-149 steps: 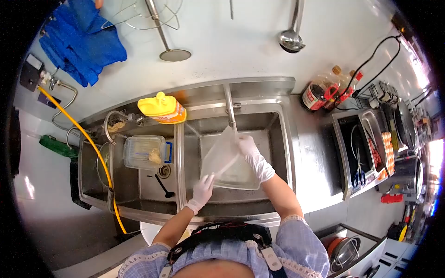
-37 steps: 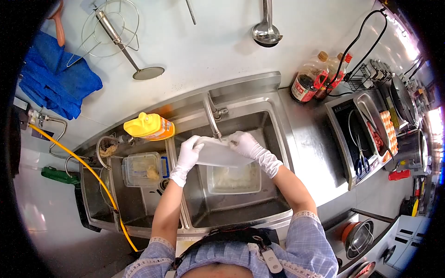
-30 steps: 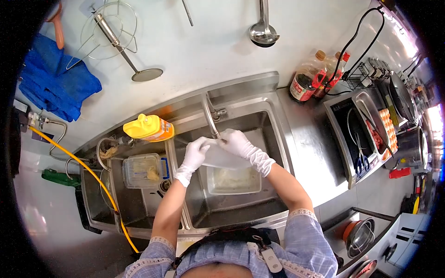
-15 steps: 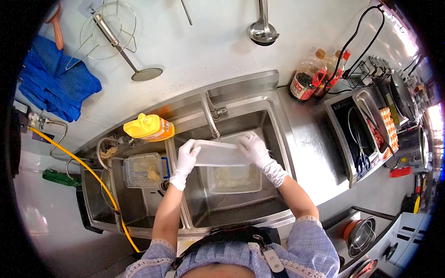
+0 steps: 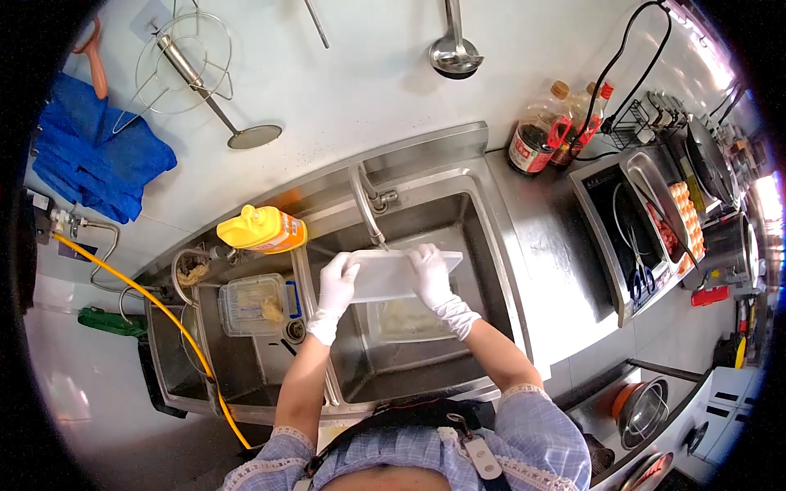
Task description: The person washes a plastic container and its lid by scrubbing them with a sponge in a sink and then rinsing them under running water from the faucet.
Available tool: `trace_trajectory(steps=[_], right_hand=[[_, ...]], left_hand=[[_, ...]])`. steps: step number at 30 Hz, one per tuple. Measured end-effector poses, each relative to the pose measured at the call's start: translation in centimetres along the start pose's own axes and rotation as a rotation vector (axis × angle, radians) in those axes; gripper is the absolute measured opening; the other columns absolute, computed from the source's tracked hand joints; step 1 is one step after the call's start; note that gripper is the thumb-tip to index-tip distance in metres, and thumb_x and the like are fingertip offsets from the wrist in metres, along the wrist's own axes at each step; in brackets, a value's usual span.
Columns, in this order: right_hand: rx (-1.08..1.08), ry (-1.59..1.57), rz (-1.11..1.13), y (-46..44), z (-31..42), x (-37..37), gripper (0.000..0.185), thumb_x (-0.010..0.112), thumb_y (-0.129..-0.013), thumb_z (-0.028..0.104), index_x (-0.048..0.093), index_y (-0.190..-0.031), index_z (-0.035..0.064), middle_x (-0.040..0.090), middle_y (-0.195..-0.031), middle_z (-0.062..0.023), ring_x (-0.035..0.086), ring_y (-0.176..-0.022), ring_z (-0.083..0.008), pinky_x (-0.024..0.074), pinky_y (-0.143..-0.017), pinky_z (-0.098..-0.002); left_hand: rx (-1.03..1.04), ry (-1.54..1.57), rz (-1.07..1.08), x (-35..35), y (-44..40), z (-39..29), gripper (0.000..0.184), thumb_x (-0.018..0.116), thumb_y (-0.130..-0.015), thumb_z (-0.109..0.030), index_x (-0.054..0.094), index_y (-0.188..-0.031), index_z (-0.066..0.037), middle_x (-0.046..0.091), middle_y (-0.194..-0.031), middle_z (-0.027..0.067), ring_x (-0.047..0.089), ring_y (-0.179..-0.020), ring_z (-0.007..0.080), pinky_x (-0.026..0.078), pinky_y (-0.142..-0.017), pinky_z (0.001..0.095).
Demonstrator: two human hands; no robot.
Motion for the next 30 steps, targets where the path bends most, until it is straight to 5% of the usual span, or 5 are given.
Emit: trace_trajectory(steps=[5,15,23,27,30], right_hand=[[-0.057,-0.151,-0.064,-1.7,5.3,-0.7,0.029,0.059,-0.067,0.003,0.057,-0.096,0.0038,0.055,-0.099,-0.0147,0.051,-0.096,-0.0336,0.0450,-0.081,-0.0396],[0.273,-0.414,-0.165,-0.5,-3.3,-0.1,0.042,0.053,-0.083,0.006,0.045,-0.124,-0.0003,0.044,-0.127,-0.0197,0.041,-0.119,-0.0335,0.0317,-0.101,-0.0380],[0.537,-0.513,0.023,1.4,-1.9,3.5,0.050,0.044,-0.091,0.016,0.030,-0.135,-0.0001,0.027,-0.141,-0.0218,0.020,-0.134,-0.0335,0.0170,-0.109,-0.0356],[0.512,-0.819,0.004,-1.0,1.1,6.3,0.049,0.044,-0.091,0.016,0.030,-0.135,-0.0015,0.030,-0.139,-0.0219,0.024,-0.133,-0.0317,0.0182,-0.109,-0.0353],[0.626,-0.979,-0.207,-2.8,-0.1,6.7,0.036,0.045,-0.092,0.018,0.046,-0.120,-0.0051,0.053,-0.117,-0.0191,0.051,-0.110,-0.0294,0.0379,-0.095,-0.0359]], left_hand=[[0.047,-0.144,0.007,2.5,0.1,-1.5,0.016,0.060,-0.077,-0.007,0.059,-0.093,-0.005,0.060,-0.084,0.0200,0.058,-0.082,0.0388,0.047,-0.068,0.0404],[-0.248,0.227,0.189,9.1,-3.9,-0.6,0.014,0.066,-0.079,-0.014,0.061,-0.085,-0.002,0.058,-0.073,-0.0015,0.051,-0.066,0.0079,0.043,-0.060,0.0263],[-0.302,0.305,0.021,8.1,-6.4,2.4,0.010,0.064,-0.081,-0.013,0.060,-0.084,-0.004,0.058,-0.076,-0.0011,0.051,-0.067,0.0085,0.043,-0.060,0.0237],[-0.356,0.545,-0.054,7.3,-5.0,4.8,0.007,0.056,-0.085,-0.006,0.061,-0.088,-0.002,0.059,-0.079,0.0007,0.052,-0.070,0.0089,0.043,-0.062,0.0237],[-0.381,0.399,-0.109,3.8,-3.5,4.4,0.017,0.053,-0.089,-0.010,0.060,-0.100,0.001,0.063,-0.088,0.0055,0.055,-0.081,0.0107,0.044,-0.075,0.0244]])
Point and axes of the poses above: each hand's wrist, its own y-axis away from the middle knuckle, its own x-axis out of the palm, z = x × y, the point moved 10 cm from there along -y, towards the middle knuckle
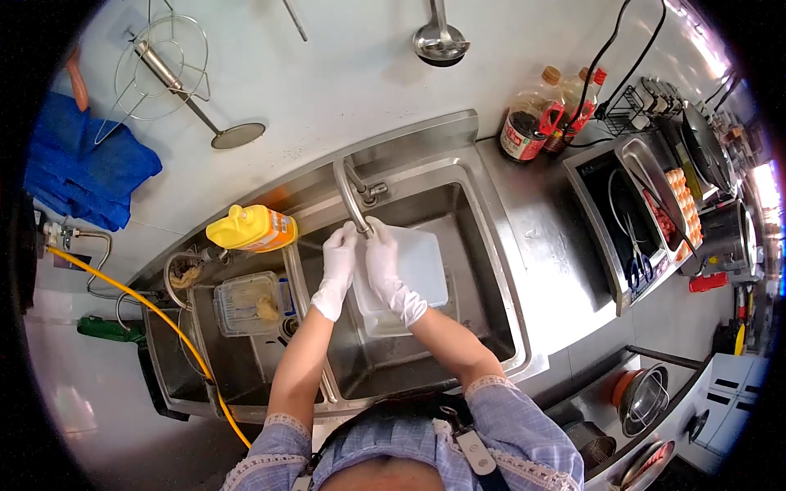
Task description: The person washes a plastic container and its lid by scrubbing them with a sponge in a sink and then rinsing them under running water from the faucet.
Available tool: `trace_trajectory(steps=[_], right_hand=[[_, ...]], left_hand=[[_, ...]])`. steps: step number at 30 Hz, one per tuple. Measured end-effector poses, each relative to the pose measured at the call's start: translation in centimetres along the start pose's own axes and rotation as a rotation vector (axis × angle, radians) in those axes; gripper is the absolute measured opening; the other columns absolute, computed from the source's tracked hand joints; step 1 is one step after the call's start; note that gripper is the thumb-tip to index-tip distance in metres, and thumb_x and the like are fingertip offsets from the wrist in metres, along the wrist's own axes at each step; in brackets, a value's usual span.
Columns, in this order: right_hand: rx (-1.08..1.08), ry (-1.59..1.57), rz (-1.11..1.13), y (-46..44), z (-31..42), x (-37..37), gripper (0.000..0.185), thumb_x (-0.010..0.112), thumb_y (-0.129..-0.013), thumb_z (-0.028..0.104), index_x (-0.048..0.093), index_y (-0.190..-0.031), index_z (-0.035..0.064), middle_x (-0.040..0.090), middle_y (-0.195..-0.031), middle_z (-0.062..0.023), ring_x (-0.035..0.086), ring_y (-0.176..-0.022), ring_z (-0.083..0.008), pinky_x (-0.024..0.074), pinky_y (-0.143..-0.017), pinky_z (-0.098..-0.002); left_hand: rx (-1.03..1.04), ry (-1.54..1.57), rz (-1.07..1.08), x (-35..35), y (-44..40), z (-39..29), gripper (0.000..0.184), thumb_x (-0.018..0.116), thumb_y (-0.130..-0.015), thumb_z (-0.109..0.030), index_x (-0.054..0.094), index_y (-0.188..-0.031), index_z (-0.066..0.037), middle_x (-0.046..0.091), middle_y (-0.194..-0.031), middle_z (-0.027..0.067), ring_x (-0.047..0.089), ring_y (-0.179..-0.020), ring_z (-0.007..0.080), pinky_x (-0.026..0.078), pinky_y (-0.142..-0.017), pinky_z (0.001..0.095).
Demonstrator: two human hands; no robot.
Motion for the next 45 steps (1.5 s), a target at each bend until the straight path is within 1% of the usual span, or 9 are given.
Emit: trace_trajectory(steps=[3,10,12,14,19,25,28,39,45], right_hand=[[0.616,-0.632,-0.115,-0.2,-5.6,1.1,0.031,0.049,-0.092,0.027,0.056,-0.075,0.0020,0.055,-0.062,-0.0022,0.048,-0.051,-0.0115,0.0375,-0.048,-0.0286],[0.300,0.829,-0.240,-2.4,-11.1,-15.3,0.042,0.051,-0.085,0.037,0.064,-0.080,-0.0024,0.064,-0.081,-0.0209,0.062,-0.082,-0.0370,0.0478,-0.073,-0.0415],[0.481,1.194,0.159,-0.3,-23.9,-21.3,0.047,0.047,-0.084,0.037,0.061,-0.101,-0.0035,0.058,-0.103,-0.0264,0.055,-0.102,-0.0371,0.0447,-0.086,-0.0408],[0.910,1.030,0.048,7.1,-26.0,-26.0,0.056,0.051,-0.079,0.042,0.056,-0.114,-0.0014,0.053,-0.116,-0.0265,0.049,-0.113,-0.0342,0.0412,-0.092,-0.0416],[0.789,0.866,0.166,10.6,-33.6,-26.8,0.055,0.062,-0.076,0.034,0.052,-0.123,0.0089,0.058,-0.114,-0.0185,0.058,-0.103,-0.0308,0.0519,-0.067,-0.0368],[0.401,1.782,0.658,3.4,-33.1,-21.7,0.035,0.060,-0.078,0.030,0.064,-0.101,0.0036,0.064,-0.101,-0.0151,0.062,-0.095,-0.0285,0.0492,-0.080,-0.0345],[0.973,0.228,-0.055,5.8,-24.9,-25.5,0.023,0.053,-0.080,0.017,0.064,-0.098,0.0071,0.065,-0.087,-0.0050,0.062,-0.073,-0.0229,0.0481,-0.060,-0.0355],[0.683,0.746,-0.254,10.7,-25.8,-24.6,0.030,0.064,-0.071,0.020,0.060,-0.095,0.0016,0.065,-0.085,-0.0159,0.064,-0.079,-0.0292,0.0500,-0.070,-0.0371],[0.143,0.954,-0.079,2.9,-9.5,-13.2,0.021,0.057,-0.074,0.017,0.062,-0.087,0.0015,0.065,-0.080,-0.0191,0.064,-0.078,-0.0304,0.0486,-0.067,-0.0379]], left_hand=[[0.111,0.032,-0.043,-2.6,2.1,-0.5,0.016,0.054,-0.088,-0.009,0.060,-0.099,0.001,0.062,-0.089,0.0047,0.055,-0.081,0.0102,0.044,-0.076,0.0241],[0.202,-0.168,-0.226,-10.2,9.7,-3.2,0.015,0.057,-0.086,-0.007,0.057,-0.097,0.003,0.057,-0.082,0.0013,0.049,-0.075,0.0068,0.042,-0.071,0.0217],[0.242,-0.319,-0.276,-12.5,11.6,-4.1,0.011,0.056,-0.086,-0.004,0.057,-0.095,0.002,0.056,-0.081,0.0005,0.048,-0.075,0.0063,0.042,-0.070,0.0209],[0.251,-0.261,-0.310,-15.3,12.9,-2.9,0.010,0.056,-0.086,-0.003,0.057,-0.094,0.002,0.057,-0.083,0.0002,0.048,-0.075,0.0064,0.042,-0.070,0.0211],[0.201,-0.051,-0.458,-19.6,16.9,-3.5,0.010,0.049,-0.089,-0.001,0.059,-0.092,0.000,0.059,-0.089,0.0016,0.054,-0.082,0.0086,0.045,-0.076,0.0233],[0.227,-0.059,-0.557,-22.4,20.1,-4.9,0.012,0.049,-0.091,-0.003,0.060,-0.096,0.000,0.062,-0.091,0.0037,0.055,-0.081,0.0085,0.046,-0.074,0.0239],[0.269,-0.053,-0.594,-23.1,21.0,-6.0,0.013,0.048,-0.091,-0.003,0.059,-0.098,0.000,0.062,-0.092,0.0039,0.056,-0.081,0.0087,0.047,-0.074,0.0240],[0.245,-0.003,-0.655,-25.2,24.3,-5.0,0.014,0.049,-0.091,-0.004,0.060,-0.098,0.000,0.062,-0.092,0.0042,0.055,-0.080,0.0084,0.047,-0.074,0.0243],[0.303,0.037,-0.673,-25.7,24.9,-5.0,0.012,0.050,-0.090,-0.004,0.060,-0.097,0.000,0.062,-0.092,0.0037,0.056,-0.080,0.0085,0.047,-0.074,0.0242]])
Point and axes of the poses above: each hand's wrist, its own y-axis away from the middle knuckle, its own x-axis out of the palm, z = x × y, the point moved 10 cm from there along -y, towards the middle knuckle
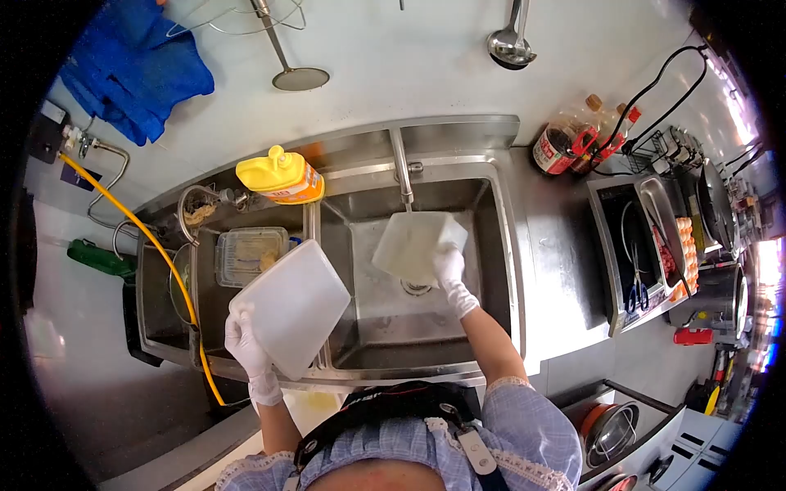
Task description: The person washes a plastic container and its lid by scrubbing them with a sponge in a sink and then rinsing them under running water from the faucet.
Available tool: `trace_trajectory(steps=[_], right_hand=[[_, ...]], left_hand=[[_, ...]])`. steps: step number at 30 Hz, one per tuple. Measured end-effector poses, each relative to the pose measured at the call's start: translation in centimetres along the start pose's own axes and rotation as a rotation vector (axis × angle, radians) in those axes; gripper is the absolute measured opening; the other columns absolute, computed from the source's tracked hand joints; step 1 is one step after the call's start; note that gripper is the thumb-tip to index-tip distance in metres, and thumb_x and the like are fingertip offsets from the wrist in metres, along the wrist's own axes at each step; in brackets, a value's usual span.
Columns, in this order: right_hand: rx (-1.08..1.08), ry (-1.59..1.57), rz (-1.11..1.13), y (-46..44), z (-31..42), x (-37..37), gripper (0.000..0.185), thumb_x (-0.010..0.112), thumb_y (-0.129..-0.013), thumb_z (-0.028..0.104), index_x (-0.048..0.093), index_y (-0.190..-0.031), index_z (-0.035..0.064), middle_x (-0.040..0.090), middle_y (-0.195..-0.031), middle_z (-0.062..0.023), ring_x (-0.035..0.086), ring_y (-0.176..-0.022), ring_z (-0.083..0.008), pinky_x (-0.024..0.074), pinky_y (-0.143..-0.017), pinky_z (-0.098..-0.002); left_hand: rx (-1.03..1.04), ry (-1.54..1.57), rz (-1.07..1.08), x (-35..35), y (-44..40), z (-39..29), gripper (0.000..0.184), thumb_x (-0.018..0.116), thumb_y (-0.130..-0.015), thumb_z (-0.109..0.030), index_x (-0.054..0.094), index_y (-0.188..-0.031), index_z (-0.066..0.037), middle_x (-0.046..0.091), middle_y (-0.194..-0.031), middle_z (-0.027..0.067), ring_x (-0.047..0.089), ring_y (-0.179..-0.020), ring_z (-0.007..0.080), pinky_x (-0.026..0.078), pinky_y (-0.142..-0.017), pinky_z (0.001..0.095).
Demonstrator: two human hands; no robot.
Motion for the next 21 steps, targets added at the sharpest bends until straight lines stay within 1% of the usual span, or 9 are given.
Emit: trace_trajectory(steps=[2,4,5,7,8,12,18,19,21], right_hand=[[-0.105,0.063,0.020,-1.3,4.5,0.5,0.019,0.057,-0.074,0.016,0.062,-0.085,0.0012,0.065,-0.081,-0.0193,0.063,-0.080,-0.0316,0.0490,-0.068,-0.0382],[-0.383,0.528,0.279,-1.3,8.5,4.4,0.020,0.058,-0.073,0.015,0.061,-0.088,0.0024,0.064,-0.083,-0.0181,0.064,-0.081,-0.0312,0.0508,-0.069,-0.0394],[-0.390,0.525,0.275,-1.1,9.1,4.3,0.020,0.058,-0.073,0.015,0.061,-0.088,0.0024,0.064,-0.083,-0.0181,0.064,-0.081,-0.0312,0.0508,-0.069,-0.0394],[-0.803,0.741,0.185,1.6,12.6,4.4,0.017,0.055,-0.074,0.008,0.061,-0.089,0.0036,0.064,-0.078,-0.0148,0.064,-0.074,-0.0293,0.0516,-0.063,-0.0379],[-0.853,0.773,0.225,2.3,13.3,4.3,0.015,0.053,-0.074,0.006,0.061,-0.087,0.0044,0.063,-0.078,-0.0128,0.064,-0.072,-0.0297,0.0517,-0.062,-0.0378],[-0.831,0.807,0.325,2.3,11.1,4.8,0.017,0.052,-0.075,0.007,0.059,-0.090,0.0054,0.062,-0.082,-0.0131,0.064,-0.075,-0.0278,0.0520,-0.062,-0.0381],[-1.071,0.706,0.285,6.6,6.6,2.8,0.022,0.048,-0.079,0.009,0.056,-0.100,0.0115,0.060,-0.089,-0.0133,0.062,-0.080,-0.0283,0.0521,-0.066,-0.0392],[-1.071,0.707,0.287,6.5,6.3,2.8,0.022,0.048,-0.079,0.009,0.056,-0.100,0.0115,0.060,-0.089,-0.0133,0.062,-0.080,-0.0283,0.0521,-0.066,-0.0392],[-0.874,0.756,0.282,4.5,4.7,2.7,0.021,0.052,-0.079,0.011,0.052,-0.100,0.0078,0.055,-0.097,-0.0118,0.060,-0.074,-0.0302,0.0506,-0.060,-0.0415]], left_hand=[[-0.017,0.013,0.017,0.5,0.2,-0.5,0.012,0.050,-0.090,-0.004,0.060,-0.096,0.000,0.062,-0.092,0.0037,0.056,-0.080,0.0085,0.047,-0.075,0.0241],[-0.023,0.023,0.037,0.9,0.2,-0.9,0.011,0.050,-0.090,-0.003,0.060,-0.095,0.000,0.062,-0.092,0.0036,0.055,-0.080,0.0084,0.047,-0.075,0.0240],[-0.011,0.033,0.022,0.7,0.3,-1.0,0.011,0.050,-0.090,-0.003,0.060,-0.095,0.000,0.062,-0.092,0.0036,0.055,-0.080,0.0084,0.047,-0.075,0.0239],[-0.001,0.044,-0.001,0.2,0.4,-1.3,0.011,0.050,-0.090,-0.003,0.060,-0.095,0.000,0.062,-0.091,0.0035,0.055,-0.080,0.0083,0.047,-0.075,0.0237],[-0.008,0.046,-0.005,0.0,0.4,-1.6,0.011,0.050,-0.090,-0.003,0.060,-0.095,0.000,0.062,-0.091,0.0036,0.056,-0.080,0.0082,0.047,-0.075,0.0237],[-0.050,0.051,-0.024,-1.2,0.7,-0.5,0.011,0.050,-0.090,-0.003,0.060,-0.095,0.000,0.062,-0.091,0.0037,0.056,-0.080,0.0082,0.047,-0.073,0.0233],[-0.017,0.078,-0.038,-1.7,1.0,-0.1,0.012,0.050,-0.090,-0.004,0.060,-0.095,0.000,0.061,-0.090,0.0025,0.054,-0.077,0.0074,0.047,-0.072,0.0224],[-0.019,0.078,-0.039,-1.8,1.0,0.0,0.012,0.050,-0.090,-0.004,0.060,-0.095,0.000,0.061,-0.090,0.0025,0.054,-0.077,0.0074,0.047,-0.072,0.0224],[-0.042,0.075,-0.040,-1.9,1.0,-0.1,0.013,0.051,-0.091,-0.006,0.060,-0.097,0.000,0.061,-0.090,0.0016,0.054,-0.078,0.0070,0.046,-0.071,0.0220]])
Point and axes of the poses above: each hand's wrist, its own y-axis away from the middle knuckle, its own x-axis out of the palm, z = x × y, the point moved 10 cm from there along -y, towards the middle knuckle
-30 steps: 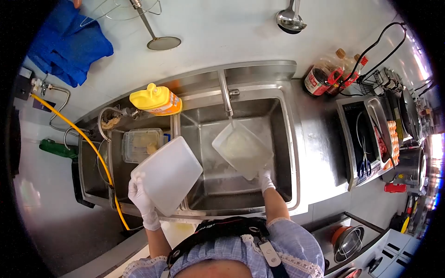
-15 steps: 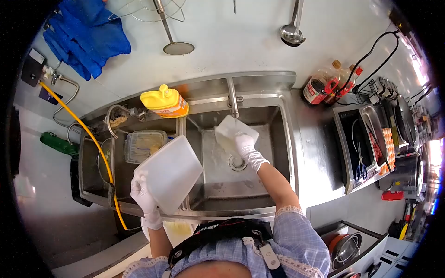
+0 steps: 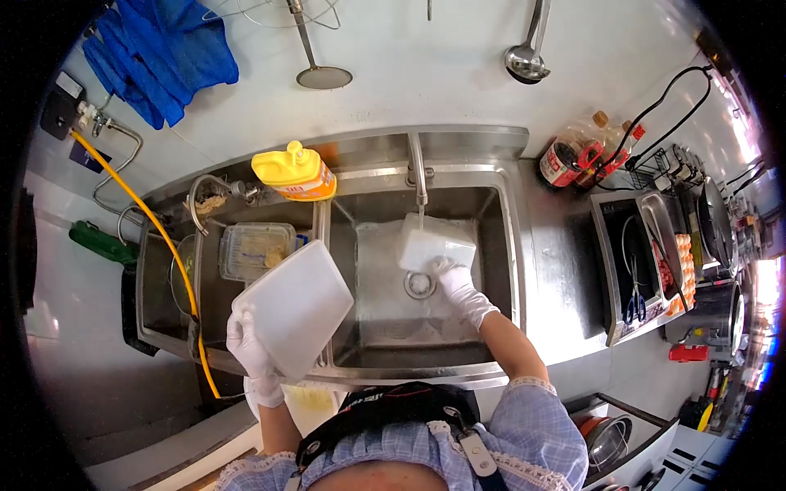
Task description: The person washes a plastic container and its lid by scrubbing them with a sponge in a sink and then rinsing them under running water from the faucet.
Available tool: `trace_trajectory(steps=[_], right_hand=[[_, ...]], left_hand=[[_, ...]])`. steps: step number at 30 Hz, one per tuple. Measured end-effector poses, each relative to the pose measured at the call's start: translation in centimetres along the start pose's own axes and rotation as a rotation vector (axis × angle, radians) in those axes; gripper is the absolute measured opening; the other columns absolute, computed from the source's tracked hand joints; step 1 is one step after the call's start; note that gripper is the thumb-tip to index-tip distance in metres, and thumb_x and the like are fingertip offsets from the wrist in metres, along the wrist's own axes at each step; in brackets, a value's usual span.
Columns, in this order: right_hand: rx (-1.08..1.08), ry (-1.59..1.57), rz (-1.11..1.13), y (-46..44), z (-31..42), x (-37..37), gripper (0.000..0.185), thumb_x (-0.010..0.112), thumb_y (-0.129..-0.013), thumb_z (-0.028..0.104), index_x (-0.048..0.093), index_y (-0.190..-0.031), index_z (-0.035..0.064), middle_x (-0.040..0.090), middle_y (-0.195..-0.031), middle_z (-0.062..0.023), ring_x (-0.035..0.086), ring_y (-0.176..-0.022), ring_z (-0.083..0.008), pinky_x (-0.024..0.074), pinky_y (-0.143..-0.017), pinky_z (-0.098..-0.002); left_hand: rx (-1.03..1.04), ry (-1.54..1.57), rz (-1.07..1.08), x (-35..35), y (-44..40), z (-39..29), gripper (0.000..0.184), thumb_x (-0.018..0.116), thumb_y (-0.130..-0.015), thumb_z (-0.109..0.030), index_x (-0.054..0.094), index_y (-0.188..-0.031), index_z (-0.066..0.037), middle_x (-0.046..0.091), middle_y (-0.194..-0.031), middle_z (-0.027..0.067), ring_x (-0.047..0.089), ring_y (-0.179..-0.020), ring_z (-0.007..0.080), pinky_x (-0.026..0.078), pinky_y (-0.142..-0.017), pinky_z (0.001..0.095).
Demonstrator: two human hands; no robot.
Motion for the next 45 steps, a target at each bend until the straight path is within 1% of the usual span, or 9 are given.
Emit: trace_trajectory(steps=[3,6,8,13,20,24,34,39,45], right_hand=[[0.170,-0.058,-0.139,0.4,-1.8,-4.9,0.029,0.061,-0.074,0.016,0.051,-0.099,0.0060,0.058,-0.089,-0.0125,0.061,-0.073,-0.0311,0.0496,-0.059,-0.0415],[0.451,-0.605,-0.376,2.4,-5.8,-7.6,0.027,0.069,-0.068,0.021,0.054,-0.076,0.0012,0.055,-0.063,-0.0138,0.057,-0.061,-0.0296,0.0447,-0.055,-0.0385],[0.638,-0.807,-0.233,3.8,-8.2,-4.7,0.029,0.069,-0.067,0.023,0.053,-0.076,0.0001,0.057,-0.064,-0.0128,0.057,-0.059,-0.0227,0.0463,-0.057,-0.0346],[0.632,-1.156,-0.336,6.8,-8.7,-3.2,0.026,0.067,-0.070,0.009,0.041,-0.066,0.0063,0.038,-0.058,0.0029,0.034,-0.055,-0.0073,0.0337,-0.049,-0.0243],[0.614,-1.176,-0.450,8.7,-8.7,-4.9,0.023,0.062,-0.073,0.001,0.041,-0.067,0.0095,0.031,-0.061,0.0067,0.028,-0.056,-0.0039,0.0271,-0.049,-0.0208],[0.638,-1.169,-0.452,8.9,-9.4,-4.7,0.022,0.060,-0.076,0.001,0.041,-0.068,0.0097,0.032,-0.062,0.0073,0.029,-0.057,-0.0033,0.0273,-0.050,-0.0199],[0.683,-1.407,-0.511,8.8,-9.5,-4.0,0.020,0.057,-0.075,-0.001,0.043,-0.067,0.0099,0.037,-0.060,0.0066,0.033,-0.055,-0.0037,0.0297,-0.049,-0.0201],[0.751,-1.539,-0.503,9.0,-9.3,-2.6,0.016,0.055,-0.076,-0.001,0.045,-0.069,0.0098,0.044,-0.061,0.0052,0.039,-0.055,-0.0042,0.0343,-0.049,-0.0203],[0.802,-1.738,-0.508,9.6,-8.7,-1.5,0.015,0.051,-0.077,-0.003,0.045,-0.071,0.0095,0.048,-0.066,0.0030,0.045,-0.057,-0.0073,0.0387,-0.052,-0.0223]], left_hand=[[0.003,-0.065,-0.021,0.2,0.2,-2.4,0.015,0.050,-0.091,-0.008,0.059,-0.100,0.000,0.061,-0.092,0.0016,0.054,-0.079,0.0070,0.046,-0.072,0.0220],[0.016,-0.113,0.031,-1.2,-0.3,-2.7,0.016,0.049,-0.092,-0.009,0.059,-0.102,0.000,0.061,-0.092,0.0023,0.054,-0.081,0.0074,0.046,-0.073,0.0225],[-0.010,-0.140,0.045,-2.7,-0.4,-2.1,0.018,0.046,-0.093,-0.009,0.059,-0.101,0.000,0.061,-0.098,0.0035,0.055,-0.085,0.0097,0.045,-0.077,0.0246],[-0.369,-0.194,0.171,-10.1,-0.3,7.9,0.026,0.050,-0.093,-0.021,0.057,-0.103,0.001,0.060,-0.093,0.0025,0.055,-0.081,0.0103,0.044,-0.075,0.0250],[-0.712,0.073,0.122,-18.2,4.5,18.9,0.035,0.049,-0.093,-0.027,0.055,-0.111,0.002,0.059,-0.101,0.0037,0.055,-0.091,0.0135,0.043,-0.080,0.0283],[-0.803,-0.204,0.035,-22.8,6.7,21.8,0.037,0.052,-0.091,-0.027,0.053,-0.118,-0.002,0.059,-0.105,0.0027,0.055,-0.092,0.0118,0.043,-0.076,0.0250],[-0.549,-0.444,0.071,-24.6,5.7,19.6,0.029,0.049,-0.089,-0.013,0.057,-0.113,-0.001,0.059,-0.089,0.0000,0.048,-0.075,0.0058,0.038,-0.060,0.0189],[-0.466,-0.578,0.105,-24.8,4.3,20.2,0.035,0.048,-0.090,-0.012,0.050,-0.122,0.002,0.059,-0.101,0.0061,0.054,-0.087,0.0109,0.044,-0.077,0.0228],[-0.366,-0.684,0.001,-24.2,4.4,19.5,0.032,0.048,-0.088,-0.013,0.055,-0.115,0.002,0.059,-0.104,0.0141,0.057,-0.094,0.0232,0.042,-0.082,0.0270]])
Point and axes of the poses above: each hand's wrist, its own y-axis away from the middle knuckle, its own x-axis out of the palm, z = x × y, the point moved 10 cm from there along -y, towards the middle knuckle
